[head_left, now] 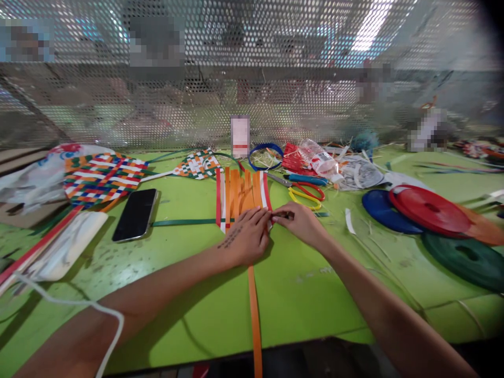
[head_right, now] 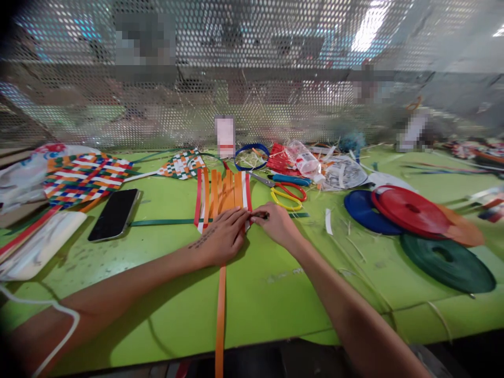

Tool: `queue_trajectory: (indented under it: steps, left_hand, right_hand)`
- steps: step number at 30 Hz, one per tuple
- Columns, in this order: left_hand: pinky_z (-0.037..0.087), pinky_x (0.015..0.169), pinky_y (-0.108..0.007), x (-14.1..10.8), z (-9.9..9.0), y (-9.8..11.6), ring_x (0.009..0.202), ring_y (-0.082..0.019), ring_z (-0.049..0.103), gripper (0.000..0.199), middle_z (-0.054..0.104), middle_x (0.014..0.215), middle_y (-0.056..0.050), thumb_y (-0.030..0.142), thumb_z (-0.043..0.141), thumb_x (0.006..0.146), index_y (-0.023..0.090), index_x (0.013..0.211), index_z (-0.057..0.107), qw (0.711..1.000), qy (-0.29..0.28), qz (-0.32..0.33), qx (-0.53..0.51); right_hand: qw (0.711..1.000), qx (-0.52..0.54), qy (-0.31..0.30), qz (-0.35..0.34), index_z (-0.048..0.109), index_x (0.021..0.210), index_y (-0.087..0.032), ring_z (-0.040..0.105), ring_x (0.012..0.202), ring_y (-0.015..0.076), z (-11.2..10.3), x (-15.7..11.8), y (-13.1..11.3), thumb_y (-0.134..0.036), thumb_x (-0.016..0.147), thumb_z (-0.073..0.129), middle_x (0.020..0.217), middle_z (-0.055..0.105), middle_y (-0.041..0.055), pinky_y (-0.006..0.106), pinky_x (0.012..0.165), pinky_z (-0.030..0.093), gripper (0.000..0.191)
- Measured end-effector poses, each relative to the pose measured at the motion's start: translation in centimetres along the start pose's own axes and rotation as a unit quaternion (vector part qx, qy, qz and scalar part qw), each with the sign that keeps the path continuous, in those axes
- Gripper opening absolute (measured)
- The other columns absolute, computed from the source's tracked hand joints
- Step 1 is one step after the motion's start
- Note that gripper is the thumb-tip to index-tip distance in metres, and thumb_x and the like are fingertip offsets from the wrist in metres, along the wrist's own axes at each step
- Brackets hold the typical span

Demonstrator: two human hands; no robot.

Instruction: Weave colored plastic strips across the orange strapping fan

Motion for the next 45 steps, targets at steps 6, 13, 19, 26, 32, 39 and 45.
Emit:
queue_trajectory:
  steps: [6,13,19,26,32,39,45]
  left_hand:
    - [0.032,0.125,-0.048,-0.1,0.1,-0.1,0.148,-0.03,0.042,0.055,0.052,0.156,-0.013,0.029,0.043,0.1,0.014,0.153,0.047,1.0,0.011,0.006,0.005]
    - [0.034,0.124,-0.048,0.0,0.0,0.2,0.145,-0.031,0.045,0.046,0.054,0.153,-0.014,0.026,0.045,0.099,0.015,0.141,0.058,0.999,0.017,0.028,0.011]
    - [0.033,0.125,-0.052,0.0,0.2,-0.2,0.148,-0.031,0.042,0.05,0.051,0.157,-0.013,0.028,0.047,0.097,0.017,0.145,0.055,1.0,0.002,0.0,-0.012]
    - [0.033,0.125,-0.054,0.0,0.1,-0.2,0.148,-0.03,0.042,0.044,0.051,0.157,-0.011,0.022,0.052,0.093,0.021,0.135,0.061,0.999,0.009,0.01,-0.036]
    - [0.034,0.125,-0.05,0.0,0.0,-0.1,0.147,-0.029,0.043,0.043,0.054,0.153,-0.012,0.022,0.054,0.094,0.019,0.135,0.061,0.999,0.031,0.023,-0.029]
    - [0.036,0.124,-0.051,0.1,-0.2,0.1,0.143,-0.03,0.046,0.039,0.058,0.145,-0.012,0.021,0.053,0.094,0.019,0.132,0.063,0.999,0.029,0.023,-0.03]
    - [0.039,0.121,-0.051,-0.1,-0.4,0.2,0.139,-0.03,0.048,0.039,0.061,0.138,-0.012,0.02,0.053,0.093,0.019,0.131,0.063,0.998,0.043,0.031,-0.034]
  right_hand:
    - [1.0,0.006,-0.002,-0.002,0.082,0.096,-0.022,0.067,0.084,0.0214,-0.2,0.1,-0.2,-0.017,0.091,0.066,0.097,0.077,0.0071,0.033,0.079,0.05,0.018]
    - [1.0,0.004,0.005,0.021,0.076,0.097,-0.021,0.068,0.077,0.0202,-1.0,0.2,0.6,-0.022,0.091,0.064,0.088,0.077,0.0048,0.032,0.072,0.049,0.013]
    - [0.997,-0.069,0.006,-0.016,0.073,0.098,-0.02,0.067,0.098,0.0258,-3.5,0.5,2.5,-0.027,0.078,0.081,0.104,0.074,0.0087,0.037,0.087,0.049,0.022]
    - [0.989,-0.136,-0.05,0.002,0.071,0.08,-0.021,0.065,0.095,0.0243,-2.4,1.1,3.0,-0.023,0.078,0.079,0.094,0.072,0.005,0.035,0.087,0.045,0.009]
    - [0.966,-0.215,-0.129,0.067,0.067,0.08,-0.022,0.065,0.078,0.0242,-3.6,2.6,1.5,-0.027,0.081,0.077,0.073,0.07,0.0034,0.034,0.074,0.041,0.012]
    - [0.952,-0.034,-0.289,0.096,0.076,0.101,-0.022,0.073,0.076,0.0251,-7.1,2.5,1.0,-0.046,0.078,0.08,0.086,0.077,0.0064,0.033,0.066,0.052,0.033]
    - [0.904,0.288,-0.312,0.056,0.043,0.158,-0.028,0.063,0.13,0.0319,-6.9,-0.2,0.4,-0.056,0.072,0.085,0.141,0.067,0.0154,0.049,0.108,0.048,0.099]
Point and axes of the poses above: each hand's wrist, its own x-axis towards the middle knuckle, its own z-axis out of the palm, y = z × x, the point moved 9 cm from there along x, towards the middle knuckle
